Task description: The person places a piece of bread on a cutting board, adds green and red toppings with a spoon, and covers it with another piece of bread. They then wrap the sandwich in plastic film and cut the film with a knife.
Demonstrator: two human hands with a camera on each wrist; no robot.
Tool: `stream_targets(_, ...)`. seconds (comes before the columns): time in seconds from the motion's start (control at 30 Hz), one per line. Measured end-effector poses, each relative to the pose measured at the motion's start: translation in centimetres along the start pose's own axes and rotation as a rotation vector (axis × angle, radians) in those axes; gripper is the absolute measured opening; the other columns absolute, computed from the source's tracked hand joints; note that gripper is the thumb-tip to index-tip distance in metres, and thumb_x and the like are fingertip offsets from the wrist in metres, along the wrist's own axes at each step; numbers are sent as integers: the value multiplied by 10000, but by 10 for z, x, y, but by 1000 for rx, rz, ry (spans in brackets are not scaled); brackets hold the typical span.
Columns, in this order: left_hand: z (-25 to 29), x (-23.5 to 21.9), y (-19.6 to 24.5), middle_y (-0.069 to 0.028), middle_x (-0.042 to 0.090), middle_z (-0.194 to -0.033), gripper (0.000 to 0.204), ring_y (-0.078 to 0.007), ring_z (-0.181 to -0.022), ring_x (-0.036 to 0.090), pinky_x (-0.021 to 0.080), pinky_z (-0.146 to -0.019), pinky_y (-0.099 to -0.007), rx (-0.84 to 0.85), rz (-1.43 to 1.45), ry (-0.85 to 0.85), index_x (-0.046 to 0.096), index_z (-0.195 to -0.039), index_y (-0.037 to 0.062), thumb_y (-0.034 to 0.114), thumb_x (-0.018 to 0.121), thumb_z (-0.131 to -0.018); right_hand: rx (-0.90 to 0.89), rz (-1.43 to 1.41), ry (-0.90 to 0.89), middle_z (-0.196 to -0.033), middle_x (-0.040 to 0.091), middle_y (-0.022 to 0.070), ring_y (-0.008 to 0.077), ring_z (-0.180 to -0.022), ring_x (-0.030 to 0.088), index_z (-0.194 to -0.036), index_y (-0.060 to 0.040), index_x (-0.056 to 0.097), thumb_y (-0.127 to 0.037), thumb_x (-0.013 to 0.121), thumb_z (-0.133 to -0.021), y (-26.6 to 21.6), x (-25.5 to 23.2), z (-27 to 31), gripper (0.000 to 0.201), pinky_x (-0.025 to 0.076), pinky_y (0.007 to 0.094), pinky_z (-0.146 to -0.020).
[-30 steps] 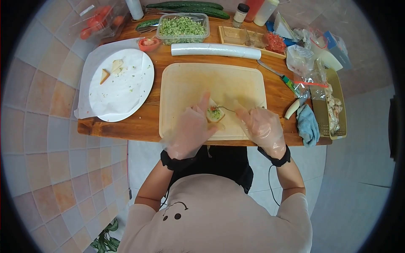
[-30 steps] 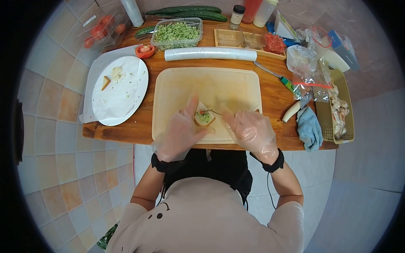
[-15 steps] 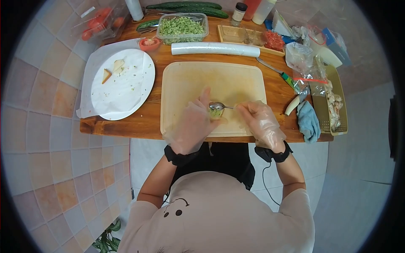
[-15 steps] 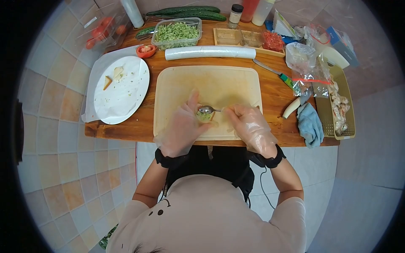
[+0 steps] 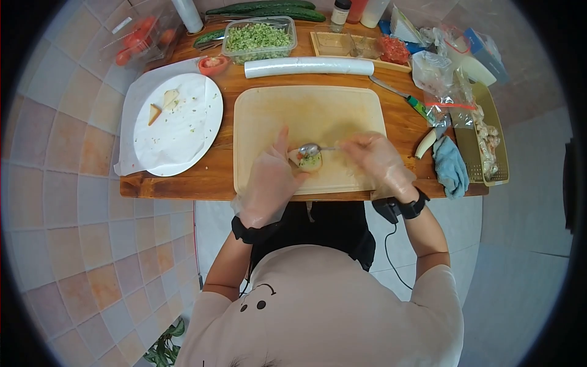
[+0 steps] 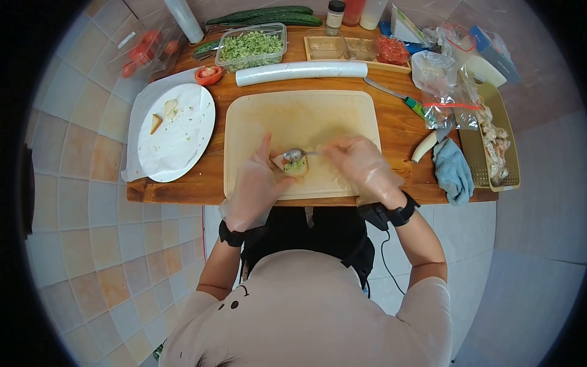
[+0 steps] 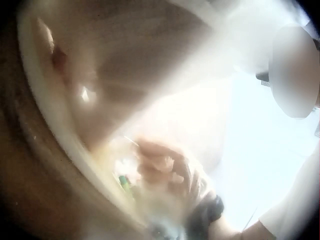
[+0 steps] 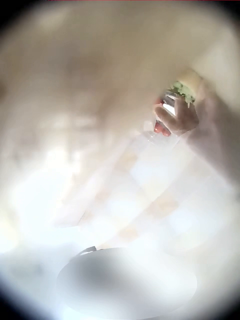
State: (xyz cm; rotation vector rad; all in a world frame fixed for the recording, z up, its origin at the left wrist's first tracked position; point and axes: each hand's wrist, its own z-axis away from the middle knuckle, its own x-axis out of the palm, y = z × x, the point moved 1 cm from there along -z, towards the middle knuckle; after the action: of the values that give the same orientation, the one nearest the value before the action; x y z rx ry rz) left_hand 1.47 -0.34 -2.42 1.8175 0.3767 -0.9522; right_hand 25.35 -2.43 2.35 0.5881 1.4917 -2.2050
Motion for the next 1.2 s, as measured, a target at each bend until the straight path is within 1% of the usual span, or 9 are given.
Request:
stream_targets(0.07, 3, 1, 0, -193, 682, -996, 1072, -366, -937, 653, 530, -825, -413, 18, -25, 28, 287, -1534, -81, 160, 896, -686, 74, -39, 74, -773, 718, 89, 162, -670, 648, -1040, -36, 762, -309, 672, -953, -18, -22, 3, 300, 505, 307, -631)
stream_targets(0.17, 5, 0, -1, -186, 684, -1011, 1056, -364, -919, 643, 527, -823, -418, 11, -54, 20, 308, -1531, -63, 171, 901, -689, -222, -150, 212, -747, 659, 6, 96, -657, 605, -1059, -42, 750, -281, 717, -933, -21, -78, -9, 273, 480, 267, -583)
stream_targets(0.3, 5, 6, -11, -180, 684, -1038, 1037, -354, -910, 636, 525, -823, -428, 50, 25, 42, 328, -1529, -45, 162, 901, -690, -139, -532, 338, -698, 622, 66, 146, -654, 619, -1012, -51, 742, -170, 696, -886, 4, -183, -73, 179, 500, 306, -602)
stream_targets(0.4, 5, 5, -8, -178, 683, -1059, 1021, -345, -929, 636, 525, -830, -430, 26, 53, 32, 332, -1528, -39, 142, 893, -695, -188, 215, 800, -797, 699, 142, 232, -751, 702, -977, -69, 745, -181, 670, -896, -1, -218, -97, 158, 546, 365, -665)
stream_targets(0.5, 4, 2, -5, -180, 678, -1083, 998, -345, -958, 636, 525, -838, -428, 17, 87, 18, 335, -1526, -38, 127, 881, -706, -348, 1213, 704, -958, 747, 170, 304, -922, 735, -970, -82, 767, -235, 644, -918, 42, -253, -162, 203, 577, 425, -769)
stream_targets(0.67, 3, 3, -1, -235, 657, -997, 929, -392, -917, 629, 524, -797, -438, 128, 13, 85, 367, -1503, -53, 216, 844, -752, -155, 1372, 558, -1022, 750, 164, 334, -1008, 715, -984, -103, 793, -287, 666, -913, 34, -225, -178, 235, 578, 430, -884)
stream_targets(0.83, 4, 7, 11, -262, 617, -1222, 968, -389, -1065, 617, 518, -899, -436, 60, -15, 81, 345, -1510, -56, 209, 866, -738, -61, 1418, 327, -991, 750, 157, 316, -981, 724, -953, -102, 793, -300, 690, -897, 8, -203, -188, 230, 576, 403, -868)
stream_targets(1.07, -4, 11, 25, -282, 605, -1237, 970, -404, -1029, 609, 507, -885, -445, -1, -25, 91, 337, -1506, -79, 289, 854, -772, -278, 1146, 471, -796, 709, 141, 313, -684, 662, -837, -81, 659, -207, 642, -922, 51, -220, -210, 153, 525, 402, -621)
stream_targets(1.2, -8, 15, 28, -264, 628, -1167, 954, -390, -989, 622, 508, -855, -447, -41, -132, 72, 344, -1505, -86, 326, 836, -800, -175, -352, 288, -649, 510, 26, 160, -536, 450, -740, -119, 464, -161, 604, -973, 128, -247, -271, 274, 352, 292, -495)
